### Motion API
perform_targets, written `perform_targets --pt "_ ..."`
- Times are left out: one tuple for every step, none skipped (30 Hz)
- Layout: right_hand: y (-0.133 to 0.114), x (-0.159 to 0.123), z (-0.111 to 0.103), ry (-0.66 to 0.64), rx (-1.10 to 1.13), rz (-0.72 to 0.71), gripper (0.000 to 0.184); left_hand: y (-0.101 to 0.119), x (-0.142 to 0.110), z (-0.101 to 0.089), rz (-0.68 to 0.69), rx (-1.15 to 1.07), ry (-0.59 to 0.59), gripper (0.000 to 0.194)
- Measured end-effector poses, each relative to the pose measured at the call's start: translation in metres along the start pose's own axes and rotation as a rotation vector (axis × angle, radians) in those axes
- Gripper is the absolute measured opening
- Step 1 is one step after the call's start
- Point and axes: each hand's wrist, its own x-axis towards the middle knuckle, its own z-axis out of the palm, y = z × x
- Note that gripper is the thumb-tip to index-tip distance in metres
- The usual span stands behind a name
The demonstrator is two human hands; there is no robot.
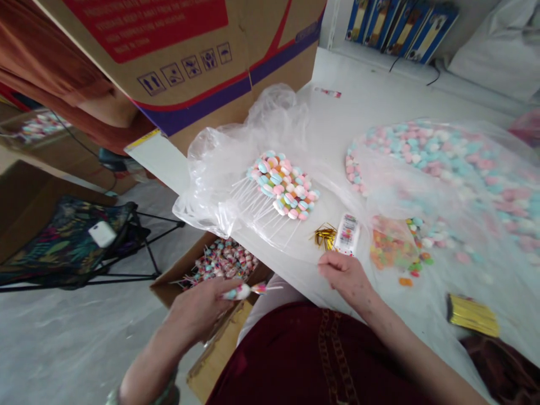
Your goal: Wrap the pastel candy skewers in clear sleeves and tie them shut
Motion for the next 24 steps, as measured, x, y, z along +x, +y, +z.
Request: perform_targets --pt "0.006 0.003 -0.007 0.121 -0.172 0.064 0.019 -0.012 -0.003 0.000 -0.177 0.081 -0.020 0.037" --pt "0.012 0.006 -0.014 0.209 -0.362 0.141 0.022 -0.022 -0.006 0.001 -0.301 0.145 -0.007 0.040" --pt "0.019 0.010 -0.020 0.265 -0.526 0.207 0.024 -0.031 -0.008 0.002 -0.401 0.212 0.039 0.043" --pt "0.025 0.014 -0.023 0.291 -0.644 0.250 0.027 -0.037 -0.008 0.003 -0.493 0.279 0.099 0.046" --pt "0.031 0.018 -0.025 0.302 -0.718 0.275 0.030 -0.039 -0.008 0.004 -0.547 0.341 0.159 0.047" --pt "0.036 0.021 -0.025 0.308 -0.741 0.290 0.032 -0.038 -0.007 0.006 -0.557 0.382 0.206 0.047" --pt "0.041 0.024 -0.025 0.317 -0.722 0.303 0.033 -0.034 -0.005 0.008 -0.527 0.393 0.231 0.046" --pt "0.045 0.026 -0.024 0.330 -0.671 0.318 0.033 -0.028 -0.002 0.010 -0.460 0.362 0.244 0.044" --pt "0.049 0.027 -0.023 0.346 -0.596 0.334 0.034 -0.018 0.002 0.012 -0.373 0.289 0.248 0.042" --pt "0.052 0.027 -0.023 0.364 -0.512 0.349 0.036 -0.007 0.007 0.014 -0.290 0.182 0.252 0.041" --pt "0.055 0.026 -0.023 0.382 -0.434 0.356 0.038 0.006 0.012 0.017 -0.240 0.053 0.272 0.040" --pt "0.057 0.025 -0.024 0.401 -0.374 0.351 0.039 0.020 0.017 0.019 -0.193 -0.085 0.287 0.038" --pt "0.060 0.022 -0.025 0.428 -0.338 0.342 0.039 0.034 0.023 0.022 -0.115 -0.233 0.301 0.034" --pt "0.062 0.018 -0.027 0.461 -0.323 0.332 0.037 0.049 0.028 0.026 -0.021 -0.404 0.295 0.031" --pt "0.064 0.014 -0.028 0.503 -0.322 0.323 0.035 0.064 0.033 0.029 0.075 -0.579 0.245 0.029" --pt "0.065 0.009 -0.029 0.557 -0.317 0.306 0.032 0.078 0.037 0.032 0.157 -0.736 0.186 0.027" --pt "0.066 0.003 -0.030 0.621 -0.291 0.273 0.031 0.091 0.042 0.034 0.220 -0.868 0.142 0.025" --pt "0.065 -0.002 -0.029 0.689 -0.239 0.218 0.030 0.104 0.046 0.037 0.277 -0.971 0.088 0.024" --pt "0.063 -0.008 -0.028 0.745 -0.160 0.147 0.028 0.115 0.050 0.039 0.307 -1.067 0.034 0.023" --pt "0.059 -0.013 -0.026 0.776 -0.055 0.073 0.026 0.125 0.053 0.041 0.308 -1.167 -0.027 0.023" --pt "0.053 -0.017 -0.024 0.780 0.070 0.009 0.024 0.133 0.055 0.042 0.288 -1.275 -0.085 0.026" --pt "0.045 -0.021 -0.020 0.750 0.204 -0.036 0.022 0.140 0.057 0.043 0.263 -1.390 -0.150 0.030" --pt "0.036 -0.022 -0.016 0.691 0.344 -0.054 0.021 0.145 0.058 0.045 0.249 -1.504 -0.238 0.032" --pt "0.027 -0.023 -0.011 0.614 0.481 -0.061 0.020 0.148 0.059 0.046 0.246 -1.616 -0.338 0.034"
